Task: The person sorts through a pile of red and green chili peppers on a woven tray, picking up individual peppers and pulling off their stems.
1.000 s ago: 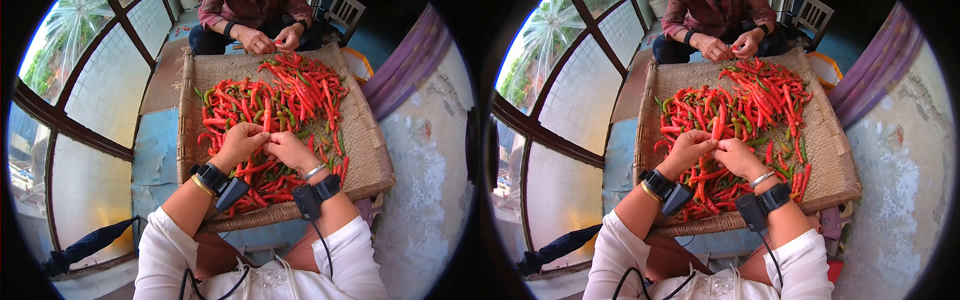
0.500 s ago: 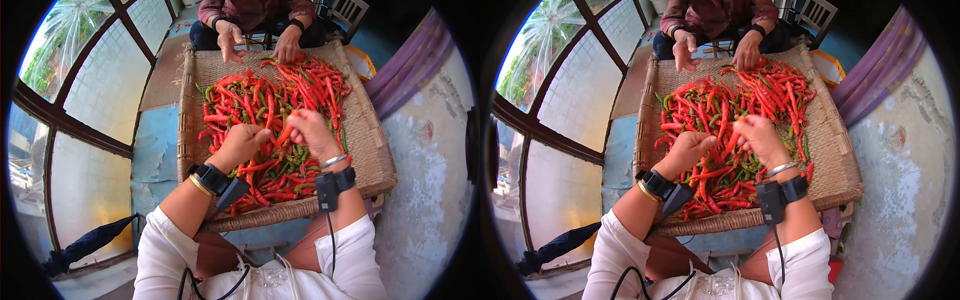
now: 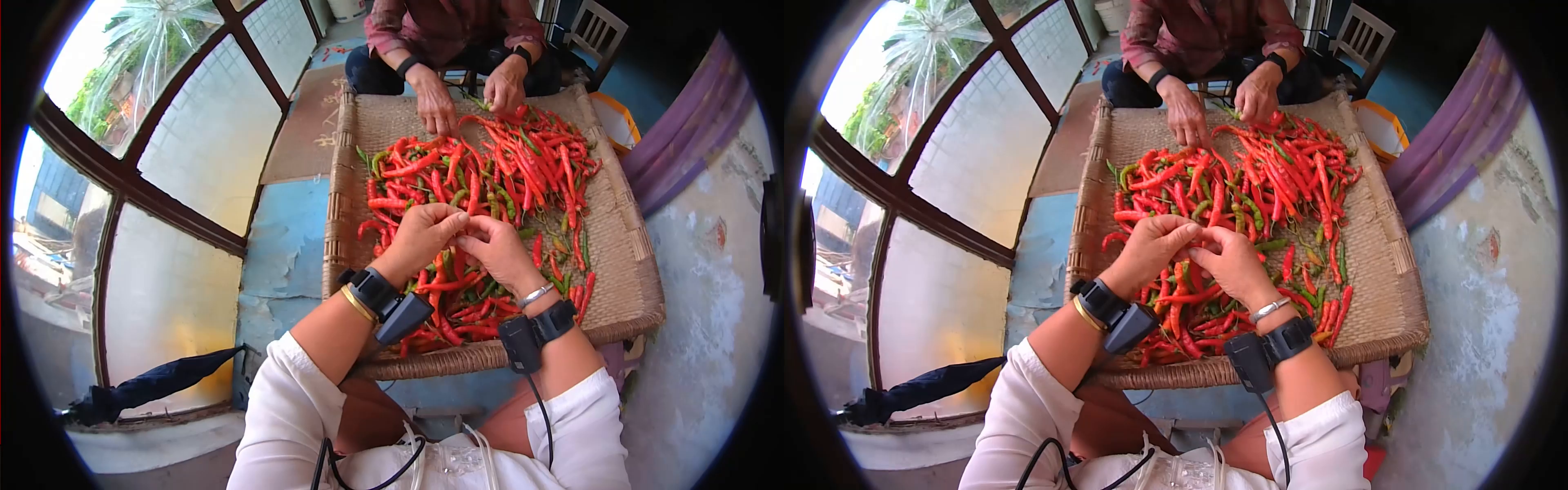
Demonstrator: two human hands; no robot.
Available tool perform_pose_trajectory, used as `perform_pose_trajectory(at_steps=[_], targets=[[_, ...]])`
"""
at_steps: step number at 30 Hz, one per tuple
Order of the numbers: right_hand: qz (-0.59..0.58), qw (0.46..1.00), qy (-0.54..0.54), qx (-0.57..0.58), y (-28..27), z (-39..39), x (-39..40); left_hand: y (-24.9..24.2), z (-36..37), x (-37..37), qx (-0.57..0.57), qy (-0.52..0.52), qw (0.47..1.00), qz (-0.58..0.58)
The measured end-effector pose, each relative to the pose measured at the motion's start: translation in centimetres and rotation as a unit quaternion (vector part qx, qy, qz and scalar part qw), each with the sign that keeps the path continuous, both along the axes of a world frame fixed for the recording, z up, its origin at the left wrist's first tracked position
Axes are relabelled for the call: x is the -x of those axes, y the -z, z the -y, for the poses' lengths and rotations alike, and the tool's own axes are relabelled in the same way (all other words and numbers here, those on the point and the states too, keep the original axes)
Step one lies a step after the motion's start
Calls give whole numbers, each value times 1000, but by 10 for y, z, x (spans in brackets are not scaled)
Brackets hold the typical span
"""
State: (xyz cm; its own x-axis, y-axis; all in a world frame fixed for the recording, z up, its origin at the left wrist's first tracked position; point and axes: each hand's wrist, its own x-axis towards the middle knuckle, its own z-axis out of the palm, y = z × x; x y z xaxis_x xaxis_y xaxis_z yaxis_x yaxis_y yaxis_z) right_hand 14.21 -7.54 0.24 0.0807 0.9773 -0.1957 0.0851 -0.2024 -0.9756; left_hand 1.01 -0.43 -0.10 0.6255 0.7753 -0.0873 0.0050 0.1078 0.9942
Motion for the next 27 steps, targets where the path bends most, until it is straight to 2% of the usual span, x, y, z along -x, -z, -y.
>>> perform_pose_trajectory(at_steps=[1, 3, 5, 7, 8, 9, 11, 12, 13, 15, 17, 19, 21, 22, 23, 24, 25, 26, 27], targets=[[-4, 1000, 25, 11, -1, -1, -3, -5, -2, 0, -5, 0, 1000, -1], [16, 999, 33, 34, -6, 0, -9, -9, -4, 1, 57, -39, 998, -3], [-2, 997, 40, 68, -7, -2, -24, 15, -18, 8, 24, -59, 998, -30], [-56, 994, 90, 38, -14, -3, -41, 23, -28, 14, -186, -6, 961, -205], [-151, 977, 148, -12, -8, -5, -51, 27, -27, 17, -249, -7, 932, -265], [-243, 946, 203, -62, -4, -7, -60, 25, -26, 15, -251, -7, 932, -260], [-301, 893, 328, -61, 0, -8, -73, 22, -23, 15, -289, 94, 854, -423], [-295, 890, 348, -25, 1, -7, -72, 19, -19, 14, -283, 91, 855, -425], [-300, 888, 347, -25, 3, -7, -65, 21, -18, 15, -284, 92, 852, -429], [-251, 938, 237, 34, 3, -5, -49, 25, -16, 10, -324, 103, 827, -447], [-154, 983, 88, 49, 3, -4, -34, 22, -18, 8, -339, 96, 831, -430], [-40, 996, 62, 46, 4, -4, -17, 15, -20, 12, -314, 83, 866, -381], [122, 989, 57, -62, 22, -7, -12, 2, -18, 17, -318, 76, 878, -350], [160, 982, 40, -88, 26, -9, -12, -3, -17, 19, -319, 103, 888, -315], [161, 982, 42, -88, 29, -8, -15, -6, -16, 19, -318, 130, 897, -279], [72, 996, 21, -48, 19, -4, -12, -7, -14, 19, -317, 130, 898, -277], [-18, 1000, 0, -6, 10, -1, -9, -8, -14, 19, -293, 133, 919, -229], [-58, 998, -6, 38, 0, 0, -7, -9, -13, 19, -270, 134, 937, -179], [-55, 998, -6, 41, -3, 0, -4, -10, -12, 19, -268, 135, 938, -176]])
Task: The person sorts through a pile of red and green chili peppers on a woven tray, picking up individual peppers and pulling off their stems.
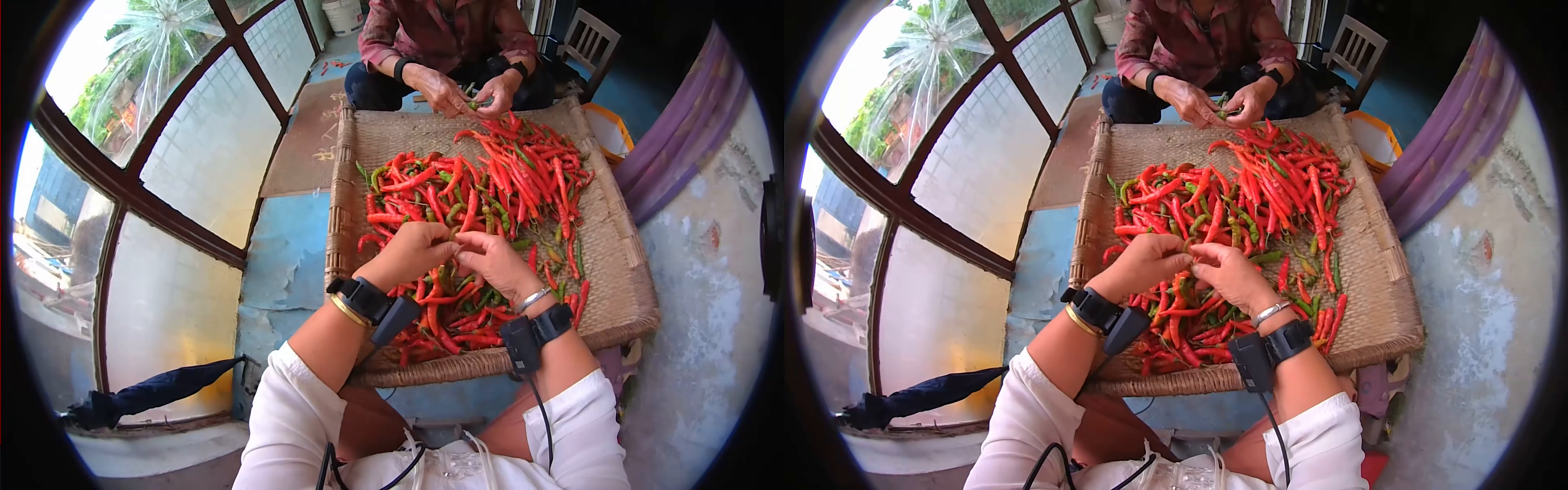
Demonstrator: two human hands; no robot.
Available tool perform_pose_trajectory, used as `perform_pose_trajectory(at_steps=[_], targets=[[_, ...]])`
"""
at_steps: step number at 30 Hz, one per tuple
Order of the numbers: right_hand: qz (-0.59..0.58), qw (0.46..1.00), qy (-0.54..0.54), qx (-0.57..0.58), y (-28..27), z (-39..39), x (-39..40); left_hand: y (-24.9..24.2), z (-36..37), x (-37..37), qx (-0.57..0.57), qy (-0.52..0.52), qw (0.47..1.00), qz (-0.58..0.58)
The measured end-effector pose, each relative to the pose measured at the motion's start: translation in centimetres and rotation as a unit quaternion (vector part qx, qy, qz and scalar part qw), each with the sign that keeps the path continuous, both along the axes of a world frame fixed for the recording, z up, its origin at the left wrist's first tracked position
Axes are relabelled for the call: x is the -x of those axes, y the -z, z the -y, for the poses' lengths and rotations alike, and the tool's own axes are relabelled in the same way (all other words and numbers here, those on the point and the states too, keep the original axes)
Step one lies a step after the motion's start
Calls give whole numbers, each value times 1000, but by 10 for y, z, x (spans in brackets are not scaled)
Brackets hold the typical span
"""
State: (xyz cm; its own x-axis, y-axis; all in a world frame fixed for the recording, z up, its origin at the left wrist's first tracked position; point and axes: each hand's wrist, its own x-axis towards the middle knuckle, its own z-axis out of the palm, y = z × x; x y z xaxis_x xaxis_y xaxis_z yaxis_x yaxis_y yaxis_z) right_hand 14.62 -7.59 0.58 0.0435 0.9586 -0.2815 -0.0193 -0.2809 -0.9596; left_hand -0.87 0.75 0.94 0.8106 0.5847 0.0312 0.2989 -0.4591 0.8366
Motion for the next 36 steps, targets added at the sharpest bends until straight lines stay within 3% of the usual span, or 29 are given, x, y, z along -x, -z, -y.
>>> perform_pose_trajectory(at_steps=[2, 3, 8, 10, 11, 12, 14, 15, 16, 18, 20, 22, 26, 29, 32, 35, 36], targets=[[5, 999, -49, -10, -4, 2, 1, -6, 2, -2, 96, -38, 994, 25], [39, 993, -61, -93, 7, -4, 4, -10, 3, -3, 105, -36, 994, 20], [54, 994, -72, -63, 10, -2, -5, -5, 4, -4, 252, -40, 956, 143], [-45, 999, 1, 5, -7, 0, -11, -4, 0, -4, 257, -68, 956, 125], [-54, 998, 20, 6, -13, 1, -14, 2, -2, -4, 187, -27, 976, 111], [-50, 998, 24, 5, -14, 1, -20, 5, -3, -3, 186, -22, 976, 114], [-99, 992, 84, -3, -14, -2, -37, 9, -3, -1, 60, 32, 997, -28], [-112, 984, 134, -40, -12, -4, -47, 14, -2, -1, 20, 0, 1000, -23], [-242, 946, 180, -119, -12, -6, -55, 15, -2, -1, 17, -1, 1000, -21], [-294, 911, 268, -109, -16, -6, -61, 16, -4, 1, -76, -34, 992, -91], [-291, 931, 219, -22, 16, -9, -74, 22, -5, 1, -117, -4, 971, -208], [-192, 964, 185, 14, 10, -5, -55, 18, 1, -3, -97, 2, 959, -265], [-52, 998, 17, 38, 8, -6, -27, 24, 3, -4, -68, 52, 968, -234], [13, 999, -15, 50, 5, -3, -15, 19, 6, -2, -54, 131, 973, -182], [69, 997, -3, 30, 10, -2, -11, 32, 6, -5, -96, 148, 978, -113], [100, 994, -1, 40, 29, -5, -13, 36, 8, -10, -164, 101, 972, -135], [150, 988, -44, 5, 39, -8, -13, 38, 7, -9, -164, 100, 972, -136]])
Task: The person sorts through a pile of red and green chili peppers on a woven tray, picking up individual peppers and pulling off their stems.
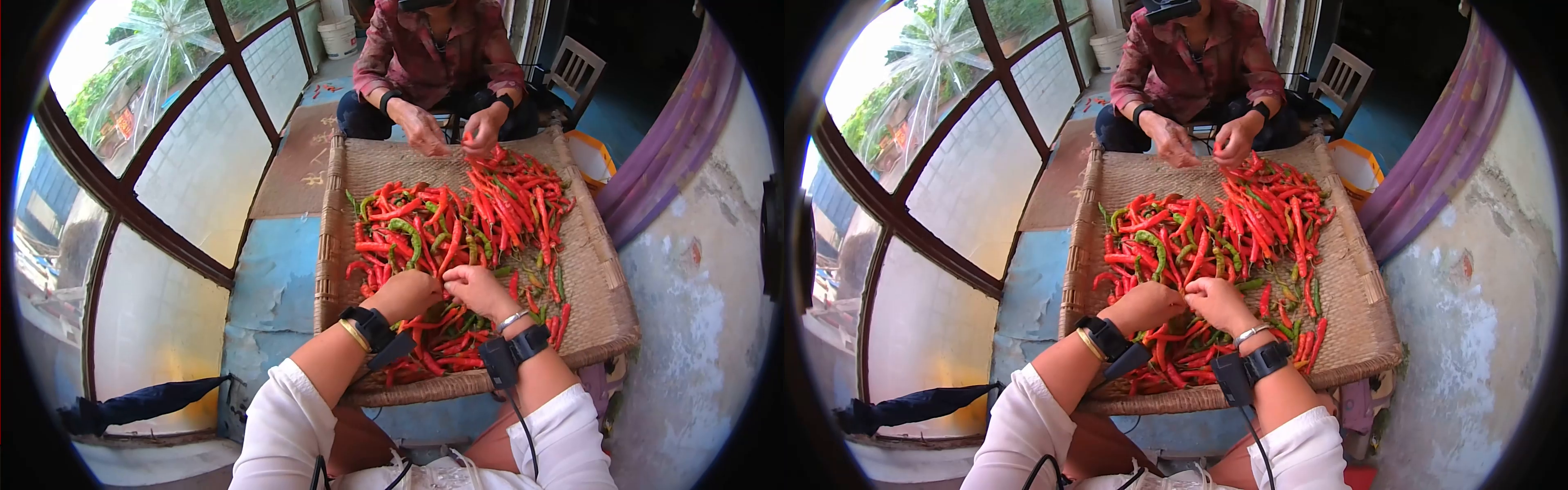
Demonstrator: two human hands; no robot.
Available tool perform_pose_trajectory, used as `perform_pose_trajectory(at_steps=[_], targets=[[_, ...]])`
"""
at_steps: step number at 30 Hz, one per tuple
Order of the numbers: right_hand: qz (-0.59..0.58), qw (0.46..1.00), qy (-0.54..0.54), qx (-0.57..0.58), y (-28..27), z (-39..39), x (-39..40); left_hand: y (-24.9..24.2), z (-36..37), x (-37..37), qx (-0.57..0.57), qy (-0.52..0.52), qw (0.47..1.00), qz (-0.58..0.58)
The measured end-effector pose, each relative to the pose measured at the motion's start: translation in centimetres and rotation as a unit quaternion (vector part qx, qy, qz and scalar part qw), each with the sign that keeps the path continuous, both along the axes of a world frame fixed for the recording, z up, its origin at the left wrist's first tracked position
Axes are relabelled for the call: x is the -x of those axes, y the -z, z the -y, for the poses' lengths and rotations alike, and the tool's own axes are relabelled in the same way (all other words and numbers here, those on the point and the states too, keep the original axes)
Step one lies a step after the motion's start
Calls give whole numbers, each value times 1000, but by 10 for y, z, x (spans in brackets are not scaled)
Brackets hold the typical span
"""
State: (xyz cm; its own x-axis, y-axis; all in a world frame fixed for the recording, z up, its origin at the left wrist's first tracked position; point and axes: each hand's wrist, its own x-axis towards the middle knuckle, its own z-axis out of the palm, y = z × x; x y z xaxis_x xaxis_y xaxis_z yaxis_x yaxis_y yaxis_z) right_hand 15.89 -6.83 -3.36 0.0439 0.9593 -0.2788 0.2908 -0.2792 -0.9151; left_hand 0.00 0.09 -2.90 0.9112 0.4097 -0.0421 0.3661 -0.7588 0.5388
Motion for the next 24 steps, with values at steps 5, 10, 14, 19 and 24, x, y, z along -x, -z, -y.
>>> perform_pose_trajectory(at_steps=[5, 10, 14, 19, 24], targets=[[209, 966, -143, -55, -1, 7, 10, 9, -12, 3, -20, -28, 999, -22], [255, 951, -174, 14, -4, 9, 18, 1, -3, 0, 231, -124, 965, 24], [241, 956, -167, -19, -5, 9, 18, -6, -6, -2, 262, -118, 958, -9], [137, 985, -75, -70, 10, 3, 12, -2, -12, -4, 436, -188, 876, 79], [-144, 985, 87, 24, -10, 0, 1, -10, -13, -5, 401, -179, 884, 162]])
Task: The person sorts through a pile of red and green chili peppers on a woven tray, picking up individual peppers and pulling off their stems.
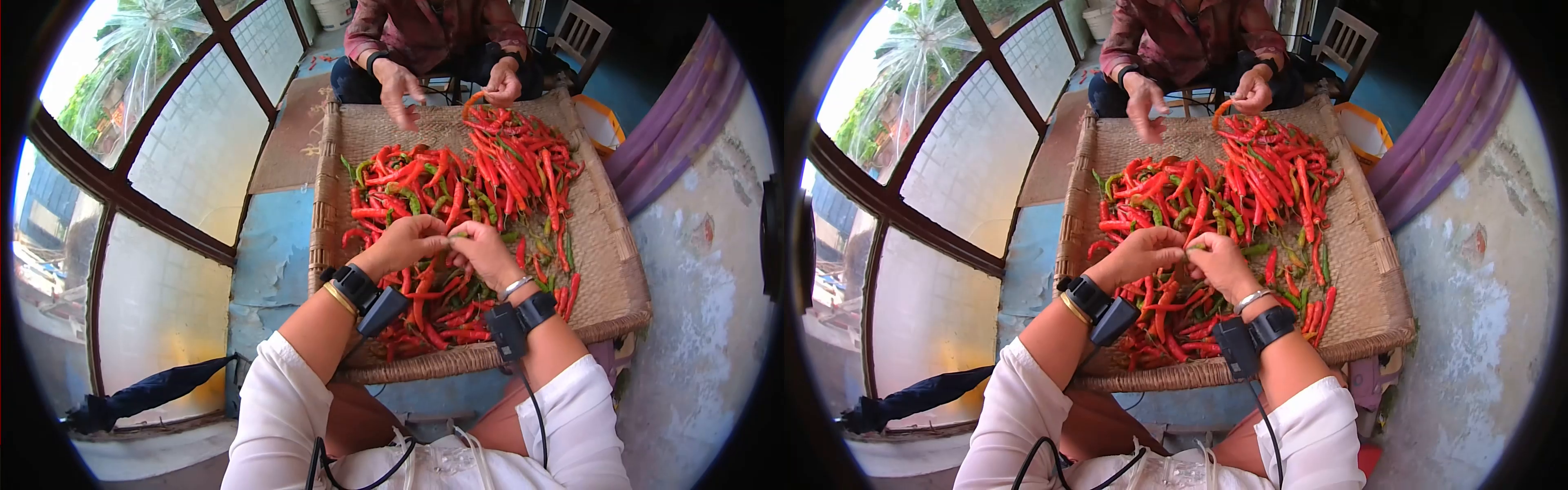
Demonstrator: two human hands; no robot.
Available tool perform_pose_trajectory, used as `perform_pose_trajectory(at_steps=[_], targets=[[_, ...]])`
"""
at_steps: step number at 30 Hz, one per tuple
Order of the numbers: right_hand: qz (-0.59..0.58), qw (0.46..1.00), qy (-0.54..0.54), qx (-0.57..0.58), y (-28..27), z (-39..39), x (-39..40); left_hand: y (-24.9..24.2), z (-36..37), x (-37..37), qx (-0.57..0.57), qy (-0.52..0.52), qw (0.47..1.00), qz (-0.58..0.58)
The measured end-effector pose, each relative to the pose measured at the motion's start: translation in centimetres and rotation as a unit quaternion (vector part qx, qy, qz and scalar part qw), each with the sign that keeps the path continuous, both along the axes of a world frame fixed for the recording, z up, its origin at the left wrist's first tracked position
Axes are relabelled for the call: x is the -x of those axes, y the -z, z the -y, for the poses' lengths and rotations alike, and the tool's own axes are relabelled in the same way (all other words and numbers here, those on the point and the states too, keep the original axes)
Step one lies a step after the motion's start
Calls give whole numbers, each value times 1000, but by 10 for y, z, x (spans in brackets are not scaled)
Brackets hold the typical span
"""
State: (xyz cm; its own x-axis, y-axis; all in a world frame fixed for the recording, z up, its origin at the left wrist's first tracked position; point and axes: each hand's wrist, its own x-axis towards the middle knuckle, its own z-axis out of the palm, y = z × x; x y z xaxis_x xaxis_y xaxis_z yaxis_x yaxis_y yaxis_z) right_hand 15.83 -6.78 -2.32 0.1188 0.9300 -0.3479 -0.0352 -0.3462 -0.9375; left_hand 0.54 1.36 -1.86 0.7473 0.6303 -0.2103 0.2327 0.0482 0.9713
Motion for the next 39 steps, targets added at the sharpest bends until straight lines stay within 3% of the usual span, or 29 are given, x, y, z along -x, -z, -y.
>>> perform_pose_trajectory(at_steps=[2, 4, 6, 8, 10, 11, 12, 14, 16, 18, 20, 24, 29, 32, 34, 36, 38, 39], targets=[[-97, 995, 14, -16, -3, 0, -6, -6, 5, 0, -86, 79, 990, -82], [-131, 990, 37, -27, -13, -1, -12, -2, 5, 1, -36, 114, 990, -73], [-132, 986, 84, -66, -19, -3, -23, 0, 5, 1, -92, 136, 982, -91], [-152, 974, 130, -108, -24, -4, -37, -1, 4, 0, -69, 97, 988, -102], [-302, 908, 204, -207, -30, -7, -44, 1, -1, 3, -147, 47, 983, -100], [-331, 894, 237, -187, -29, -8, -51, -1, -2, 4, -228, 25, 969, -94], [-331, 894, 238, -187, -22, -7, -56, 0, -3, 4, -228, 25, 969, -94], [-333, 889, 306, -71, 0, -9, -63, 3, -5, 4, -260, -21, 951, -166], [-292, 929, 219, -58, 9, -7, -52, 11, -7, 3, -267, -24, 949, -169], [-321, 936, 142, -14, 18, -10, -37, 18, -6, 1, -272, -27, 947, -171], [-305, 947, 104, -7, 23, -9, -23, 21, -4, -3, -138, -58, 979, -135], [-247, 969, -13, -11, 20, -5, -11, 17, 4, -9, -22, -10, 996, -85], [-264, 964, -7, -15, 19, -3, -8, 8, 8, -14, 1, 12, 996, -85], [-258, 963, 68, -26, 17, -3, -6, 7, 9, -14, 3, 2, 996, -87], [-182, 981, 70, -1, 9, -2, -1, 11, 10, -14, -22, 2, 995, -98], [-146, 988, 59, 3, 7, -2, 2, 14, 11, -11, -51, 83, 992, -86], [-54, 995, -47, 64, 8, -2, 2, 10, 12, -8, -58, 104, 988, -93], [-59, 996, -26, 60, 3, 0, 4, 5, 13, -7, -42, 104, 989, -98]])
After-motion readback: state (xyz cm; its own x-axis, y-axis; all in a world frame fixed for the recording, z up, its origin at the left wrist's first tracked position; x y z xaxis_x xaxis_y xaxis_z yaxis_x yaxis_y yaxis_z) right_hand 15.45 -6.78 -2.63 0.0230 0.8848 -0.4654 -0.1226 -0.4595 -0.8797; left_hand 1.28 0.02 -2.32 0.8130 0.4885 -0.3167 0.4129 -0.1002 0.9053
